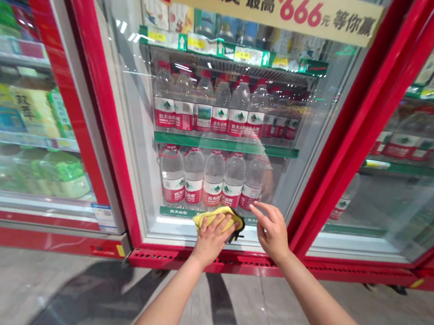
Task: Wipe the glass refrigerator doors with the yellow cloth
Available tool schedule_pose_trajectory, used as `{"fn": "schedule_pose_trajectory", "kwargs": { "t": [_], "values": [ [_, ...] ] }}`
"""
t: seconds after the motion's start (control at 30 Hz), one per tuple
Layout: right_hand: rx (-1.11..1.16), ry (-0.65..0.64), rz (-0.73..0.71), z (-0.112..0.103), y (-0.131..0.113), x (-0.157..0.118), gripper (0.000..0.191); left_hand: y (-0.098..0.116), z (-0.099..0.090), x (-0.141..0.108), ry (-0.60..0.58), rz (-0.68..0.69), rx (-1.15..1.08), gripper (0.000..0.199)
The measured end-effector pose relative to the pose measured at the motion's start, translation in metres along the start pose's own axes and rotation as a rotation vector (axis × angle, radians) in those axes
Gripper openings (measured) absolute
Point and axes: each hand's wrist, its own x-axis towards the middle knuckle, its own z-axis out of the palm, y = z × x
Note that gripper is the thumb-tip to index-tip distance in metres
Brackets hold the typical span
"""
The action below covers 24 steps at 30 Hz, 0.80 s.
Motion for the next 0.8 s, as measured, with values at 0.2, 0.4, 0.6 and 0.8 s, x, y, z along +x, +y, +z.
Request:
{"fn": "schedule_pose_trajectory", "kwargs": {
  "t": [0.2,0.4,0.6,0.8],
  "values": [
    [-0.021,0.032,-0.064,-0.012,0.002,0.002,0.056,0.005,0.001,0.033,0.014,0.117,-0.035,0.07],
    [-0.036,0.037,-0.04,-0.001,0.002,-0.003,0.056,-0.035,-0.009,0.004,0.077,-0.232,0.048,0.066],
    [-0.046,-0.046,-0.152,0.01,-0.01,-0.005,0.05,-0.021,0.003,-0.025,-0.014,-0.067,0.033,0.069],
    [-0.031,-0.006,-0.185,0.023,-0.024,0.011,0.05,-0.062,-0.024,0.0,0.084,-0.263,0.013,0.068]
  ]
}}
